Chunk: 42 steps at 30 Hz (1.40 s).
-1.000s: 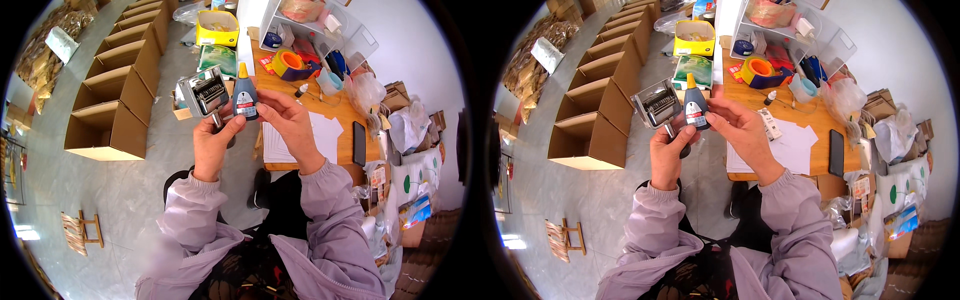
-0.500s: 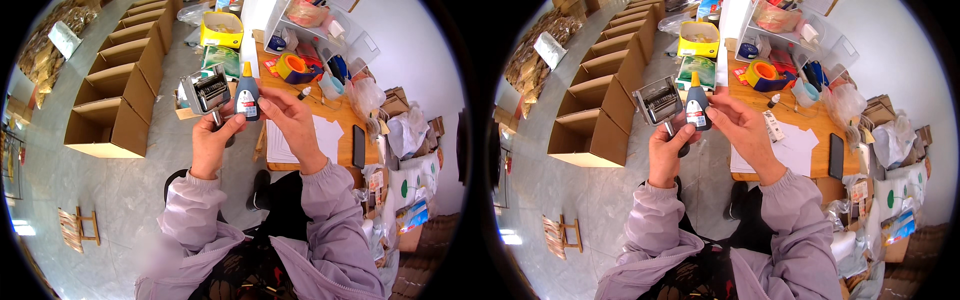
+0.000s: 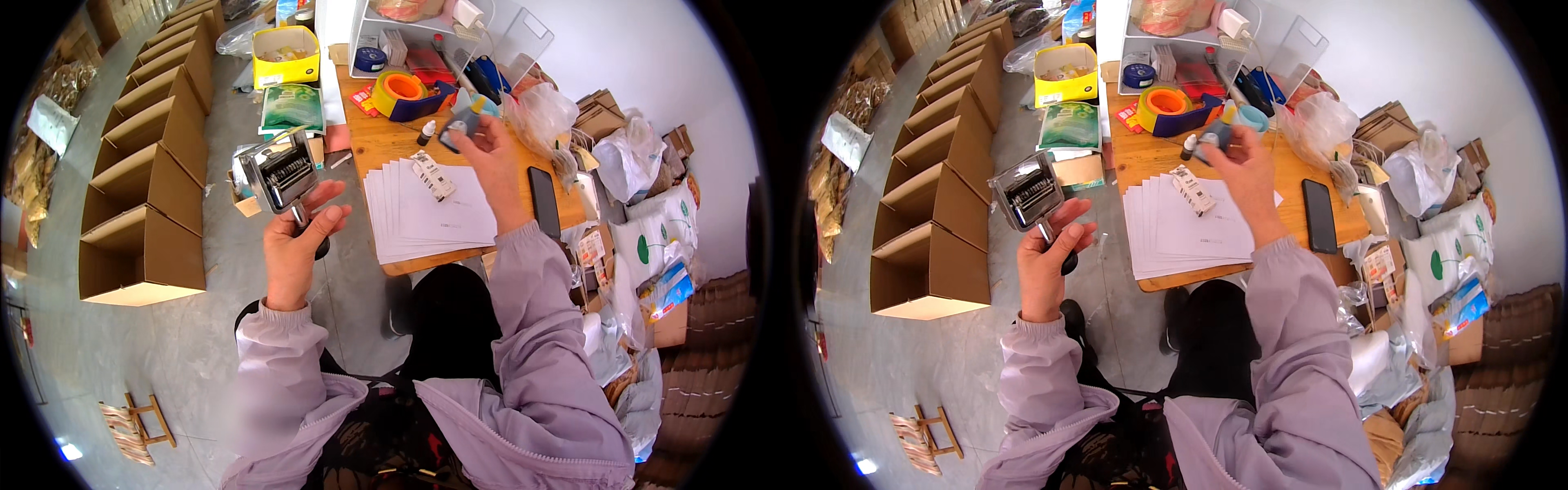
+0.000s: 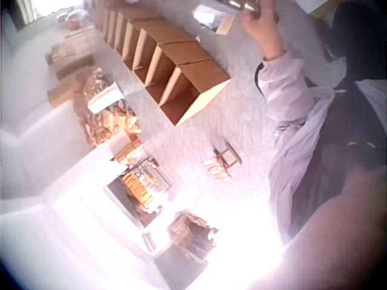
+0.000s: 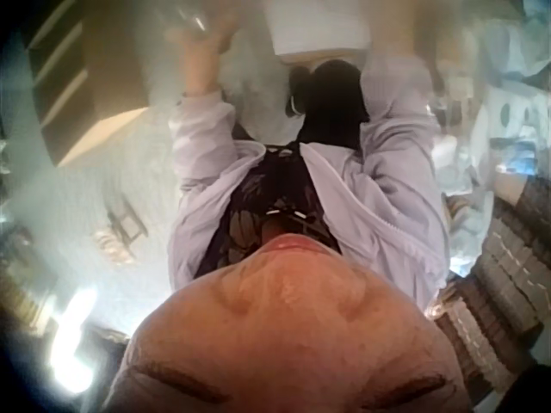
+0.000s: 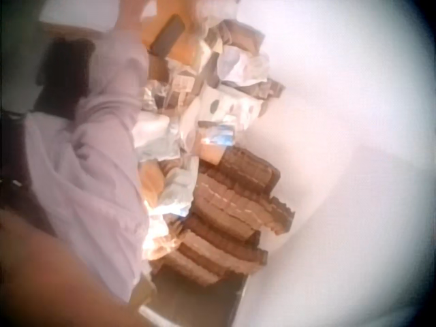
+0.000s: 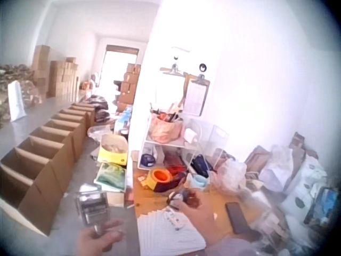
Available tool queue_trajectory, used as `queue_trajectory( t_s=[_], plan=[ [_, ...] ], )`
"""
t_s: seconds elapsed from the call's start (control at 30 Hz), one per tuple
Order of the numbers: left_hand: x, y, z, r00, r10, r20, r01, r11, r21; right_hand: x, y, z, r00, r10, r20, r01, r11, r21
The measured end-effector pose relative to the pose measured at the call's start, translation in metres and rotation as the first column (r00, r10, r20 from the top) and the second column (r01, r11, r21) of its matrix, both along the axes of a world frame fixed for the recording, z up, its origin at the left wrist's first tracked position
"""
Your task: The person refills a self-inking stamp with ink. They open a small ink bottle, remove the cap, and carefully squeeze the ink into the stamp's reservoir. After refilling, they close the ink bottle and press the stamp onto a stack of white papers to test the ink transfer.
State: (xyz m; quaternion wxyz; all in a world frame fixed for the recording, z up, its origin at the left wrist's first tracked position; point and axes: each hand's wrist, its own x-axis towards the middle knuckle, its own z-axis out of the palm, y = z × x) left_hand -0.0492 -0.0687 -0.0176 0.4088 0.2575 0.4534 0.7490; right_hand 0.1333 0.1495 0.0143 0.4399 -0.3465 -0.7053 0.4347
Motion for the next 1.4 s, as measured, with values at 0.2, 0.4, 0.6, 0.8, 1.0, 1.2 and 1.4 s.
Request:
queue_trajectory(
  t_s=[0.2, 0.4, 0.6, 0.8, 1.0, 1.2, 1.4],
  plan=[
    [0.001, 0.004, -0.004, 1.0, -0.007, 0.006, 0.007, 1.0, -0.02, 0.032, 0.058, -0.068, 0.971, -0.183, 0.156, 0.164, 0.978, 0.129],
    [0.004, 0.007, -0.007, 0.999, 0.013, -0.034, -0.014, 0.999, -0.034, 0.038, 0.05, -0.075, 0.929, -0.292, 0.226, 0.253, 0.949, 0.186],
    [0.003, 0.008, -0.008, 0.999, 0.035, 0.022, -0.033, 0.997, -0.066, 0.034, -0.021, -0.041, 0.895, -0.277, 0.35, 0.106, 0.894, 0.436],
    [0.005, 0.009, -0.011, 0.999, 0.047, 0.02, -0.045, 0.997, -0.062, 0.002, -0.04, -0.046, 0.92, 0.026, 0.391, -0.052, 0.997, 0.058],
    [0.009, 0.014, -0.013, 0.993, 0.087, 0.083, -0.089, 0.996, 0.023, -0.045, -0.099, -0.027, 0.81, 0.409, -0.42, -0.572, 0.709, -0.412],
    [0.0, 0.008, -0.023, 0.991, 0.13, 0.017, -0.129, 0.99, -0.055, -0.056, -0.105, -0.029, 0.811, 0.522, -0.265, -0.584, 0.753, -0.303],
    [-0.002, 0.009, -0.024, 0.965, 0.261, -0.019, -0.261, 0.965, 0.0, -0.047, -0.021, -0.008, 0.953, -0.148, 0.263, 0.033, 0.918, 0.395]
  ],
)
